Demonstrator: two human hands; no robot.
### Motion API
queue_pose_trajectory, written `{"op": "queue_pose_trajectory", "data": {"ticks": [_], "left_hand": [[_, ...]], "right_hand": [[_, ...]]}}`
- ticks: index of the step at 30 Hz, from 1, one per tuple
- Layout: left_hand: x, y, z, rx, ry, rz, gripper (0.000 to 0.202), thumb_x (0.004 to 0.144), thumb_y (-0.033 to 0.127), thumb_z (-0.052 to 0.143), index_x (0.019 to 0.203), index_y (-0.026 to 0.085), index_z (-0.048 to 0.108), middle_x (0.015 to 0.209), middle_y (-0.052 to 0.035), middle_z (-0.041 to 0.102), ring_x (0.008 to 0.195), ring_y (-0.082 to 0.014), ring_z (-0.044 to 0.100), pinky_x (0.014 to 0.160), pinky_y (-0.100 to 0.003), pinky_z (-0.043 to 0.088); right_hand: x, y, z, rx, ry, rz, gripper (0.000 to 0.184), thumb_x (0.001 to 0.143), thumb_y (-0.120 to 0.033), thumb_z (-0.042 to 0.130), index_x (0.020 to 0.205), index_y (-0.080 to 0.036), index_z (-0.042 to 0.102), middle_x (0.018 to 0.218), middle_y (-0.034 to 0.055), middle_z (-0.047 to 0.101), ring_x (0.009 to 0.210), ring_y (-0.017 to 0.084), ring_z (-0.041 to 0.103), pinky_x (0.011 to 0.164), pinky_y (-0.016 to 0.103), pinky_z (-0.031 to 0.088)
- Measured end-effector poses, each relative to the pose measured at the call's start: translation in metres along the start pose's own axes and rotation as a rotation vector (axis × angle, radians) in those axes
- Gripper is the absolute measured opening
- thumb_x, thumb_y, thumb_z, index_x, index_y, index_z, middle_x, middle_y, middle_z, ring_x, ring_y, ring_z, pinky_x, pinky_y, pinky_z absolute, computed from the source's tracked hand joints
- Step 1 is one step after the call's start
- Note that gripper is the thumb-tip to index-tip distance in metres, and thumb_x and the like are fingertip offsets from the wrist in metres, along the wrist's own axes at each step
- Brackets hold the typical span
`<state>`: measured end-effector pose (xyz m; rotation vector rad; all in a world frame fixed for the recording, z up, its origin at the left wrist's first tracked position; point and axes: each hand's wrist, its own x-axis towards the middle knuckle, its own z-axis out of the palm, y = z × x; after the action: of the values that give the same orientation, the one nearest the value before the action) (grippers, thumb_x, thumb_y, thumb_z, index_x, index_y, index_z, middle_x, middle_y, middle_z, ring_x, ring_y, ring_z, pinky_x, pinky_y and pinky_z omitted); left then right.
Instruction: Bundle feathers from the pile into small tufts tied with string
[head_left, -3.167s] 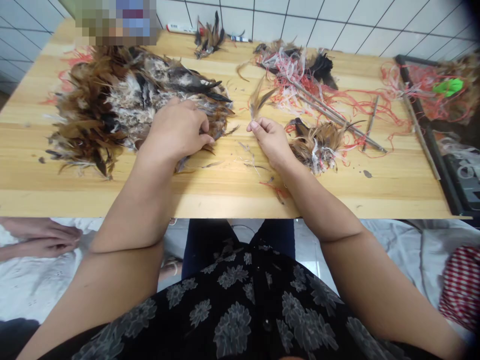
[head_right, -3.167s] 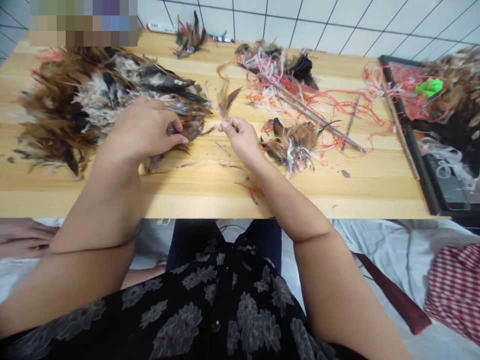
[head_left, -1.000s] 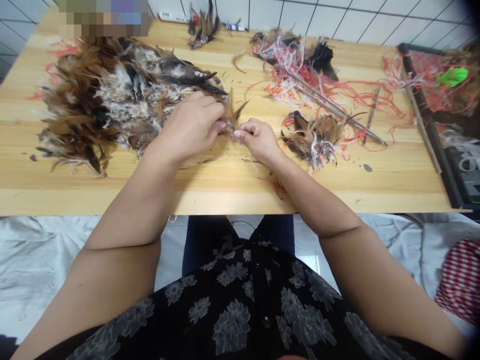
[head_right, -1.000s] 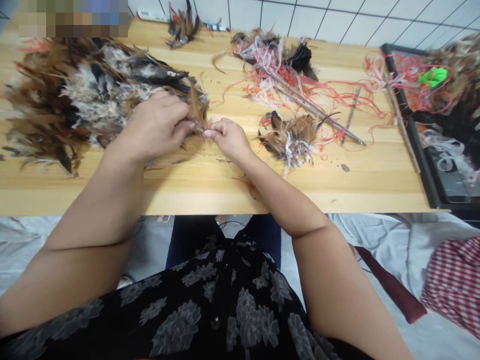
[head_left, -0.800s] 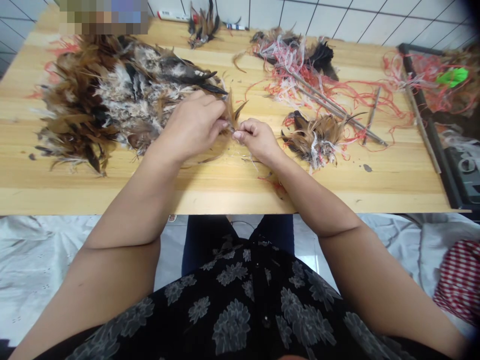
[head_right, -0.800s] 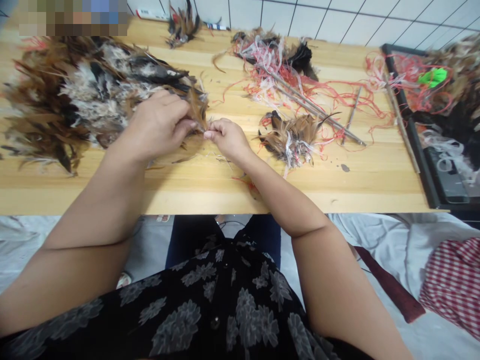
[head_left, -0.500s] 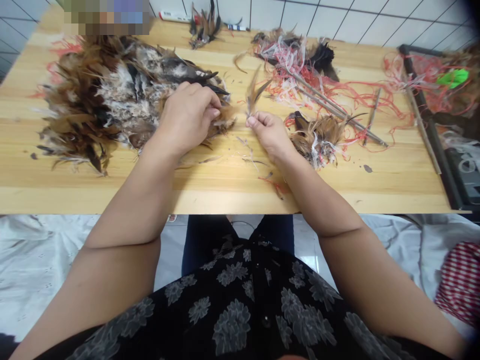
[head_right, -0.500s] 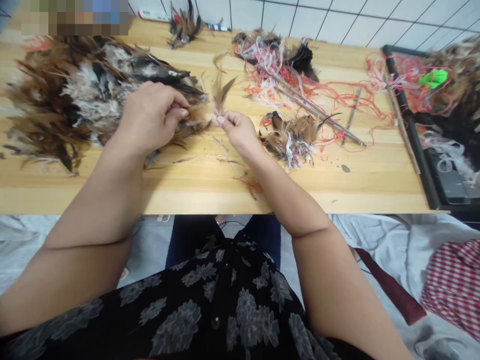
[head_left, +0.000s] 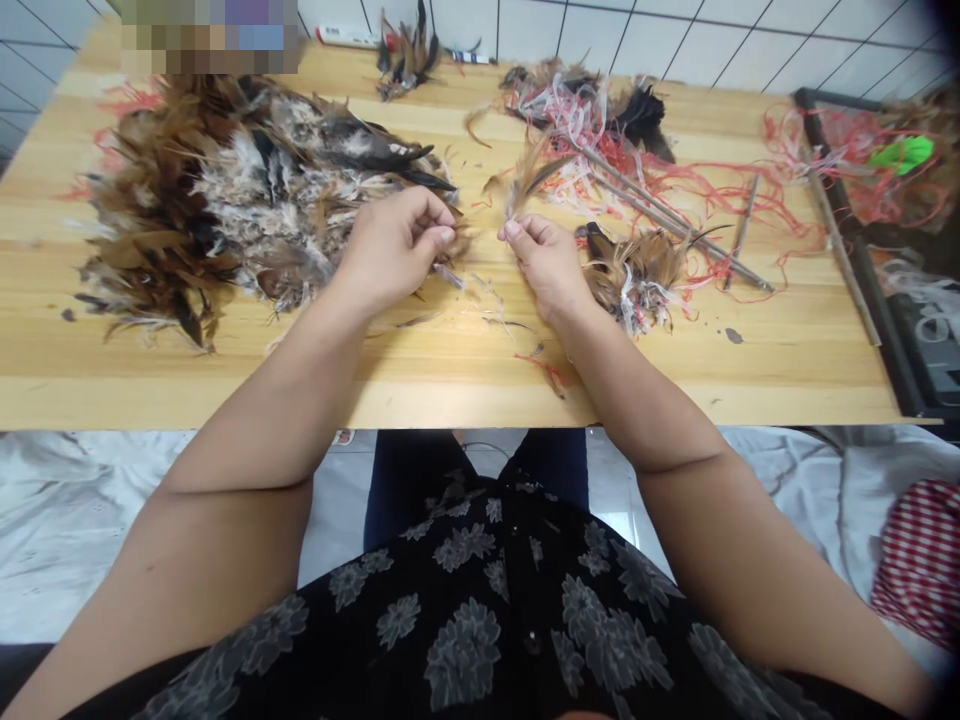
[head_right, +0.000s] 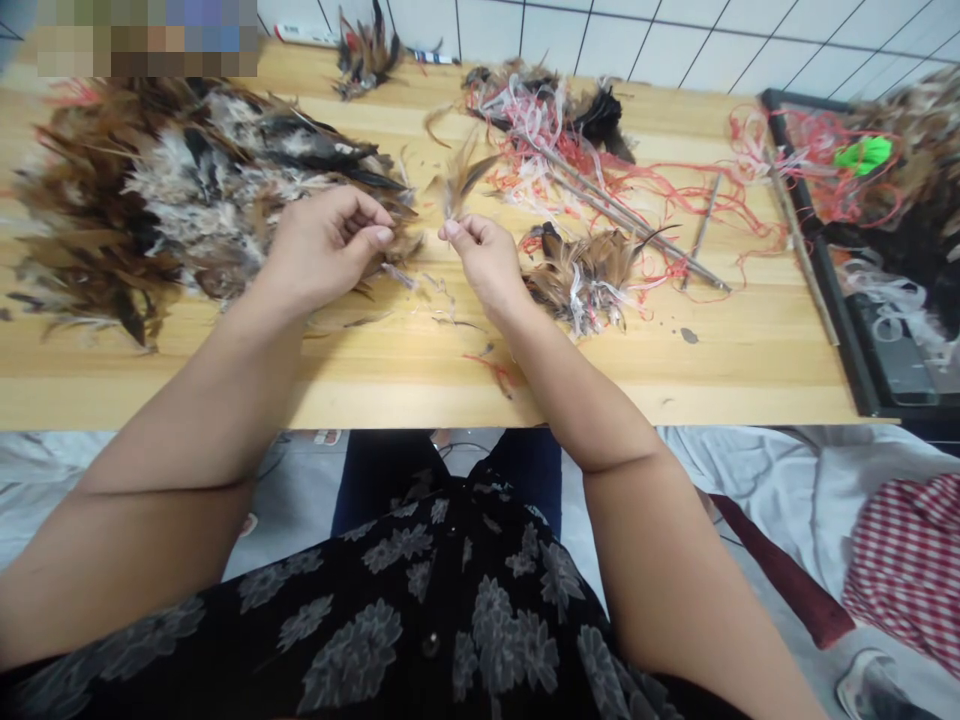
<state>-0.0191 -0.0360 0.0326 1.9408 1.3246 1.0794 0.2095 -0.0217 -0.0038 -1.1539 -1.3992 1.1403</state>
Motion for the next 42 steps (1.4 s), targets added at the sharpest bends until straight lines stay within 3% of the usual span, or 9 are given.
{"op": "queue_pose_trajectory", "data": {"ticks": [7,11,13,17,22,27,33,37,42], "left_hand": [[0.003,0.007,0.002,0.112,-0.204,-0.033,0.018,0.088,0.009,0.077,0.085,0.027,0.076,0.091,-0.0027,0.072,0.098,-0.0300,0.059,0.114,-0.047,0.042],[0.002,0.014,-0.007,0.235,-0.304,0.014,0.019,0.093,0.008,0.071,0.095,0.025,0.078,0.104,-0.0048,0.075,0.108,-0.0316,0.063,0.124,-0.051,0.040],[0.002,0.014,-0.012,0.309,-0.317,0.059,0.021,0.096,0.008,0.067,0.101,0.025,0.079,0.109,-0.0061,0.075,0.111,-0.0316,0.062,0.124,-0.052,0.041],[0.003,0.003,-0.020,0.354,-0.341,0.041,0.018,0.090,0.010,0.077,0.101,0.024,0.080,0.097,-0.0045,0.068,0.108,-0.0304,0.061,0.121,-0.047,0.045],[0.001,-0.010,-0.014,0.500,-0.412,0.100,0.026,0.084,0.008,0.079,0.104,0.023,0.082,0.101,-0.0066,0.071,0.108,-0.0319,0.061,0.113,-0.045,0.052],[-0.005,-0.006,-0.003,0.511,-0.370,0.100,0.004,0.091,0.022,0.075,0.089,0.024,0.072,0.095,-0.0095,0.069,0.113,-0.0379,0.068,0.114,-0.050,0.053],[-0.004,0.002,0.000,0.284,-0.180,0.106,0.016,0.099,0.028,0.078,0.090,0.023,0.066,0.097,-0.0081,0.063,0.104,-0.0324,0.064,0.101,-0.046,0.052],[0.000,-0.001,0.011,-0.244,0.035,0.015,0.043,0.101,0.052,0.093,0.092,0.025,0.061,0.080,-0.0001,0.061,0.078,-0.0206,0.056,0.076,-0.037,0.047],[-0.002,-0.002,0.028,-0.642,-0.004,-0.173,0.056,0.088,0.050,0.107,0.087,0.024,0.058,0.071,0.0036,0.061,0.069,-0.0160,0.061,0.062,-0.029,0.047]], "right_hand": [[0.004,0.005,-0.002,-0.081,0.020,-0.008,0.041,0.113,-0.055,0.066,0.095,-0.018,0.072,0.080,-0.0021,0.052,0.081,0.014,0.052,0.086,0.029,0.051],[0.004,0.006,-0.003,-0.116,0.014,-0.028,0.048,0.112,-0.063,0.064,0.097,-0.018,0.073,0.081,-0.0015,0.053,0.082,0.014,0.052,0.087,0.030,0.051],[0.004,0.006,-0.004,-0.134,0.011,-0.028,0.048,0.112,-0.063,0.064,0.098,-0.018,0.073,0.079,-0.0022,0.050,0.080,0.014,0.050,0.086,0.030,0.049],[0.004,0.006,-0.004,-0.125,0.022,-0.040,0.047,0.113,-0.060,0.063,0.095,-0.017,0.072,0.080,-0.0024,0.051,0.080,0.014,0.048,0.087,0.030,0.049],[0.002,0.004,-0.003,-0.126,0.031,-0.048,0.049,0.111,-0.064,0.066,0.092,-0.018,0.070,0.079,-0.0021,0.053,0.081,0.014,0.049,0.088,0.031,0.050],[0.001,0.004,-0.001,-0.139,0.029,-0.027,0.042,0.111,-0.056,0.069,0.091,-0.019,0.069,0.078,-0.0025,0.052,0.078,0.014,0.046,0.083,0.030,0.047],[0.001,0.003,0.000,-0.129,0.023,-0.061,0.033,0.112,-0.044,0.067,0.090,-0.019,0.069,0.080,-0.0017,0.057,0.080,0.014,0.048,0.082,0.030,0.044],[-0.002,-0.001,0.003,-0.091,0.010,-0.053,0.034,0.110,-0.044,0.070,0.088,-0.018,0.070,0.080,-0.0022,0.059,0.080,0.014,0.048,0.082,0.029,0.042],[-0.008,-0.005,0.011,-0.054,-0.034,-0.016,0.032,0.109,-0.039,0.074,0.086,-0.016,0.070,0.078,-0.0031,0.056,0.077,0.012,0.046,0.080,0.029,0.040]]}}
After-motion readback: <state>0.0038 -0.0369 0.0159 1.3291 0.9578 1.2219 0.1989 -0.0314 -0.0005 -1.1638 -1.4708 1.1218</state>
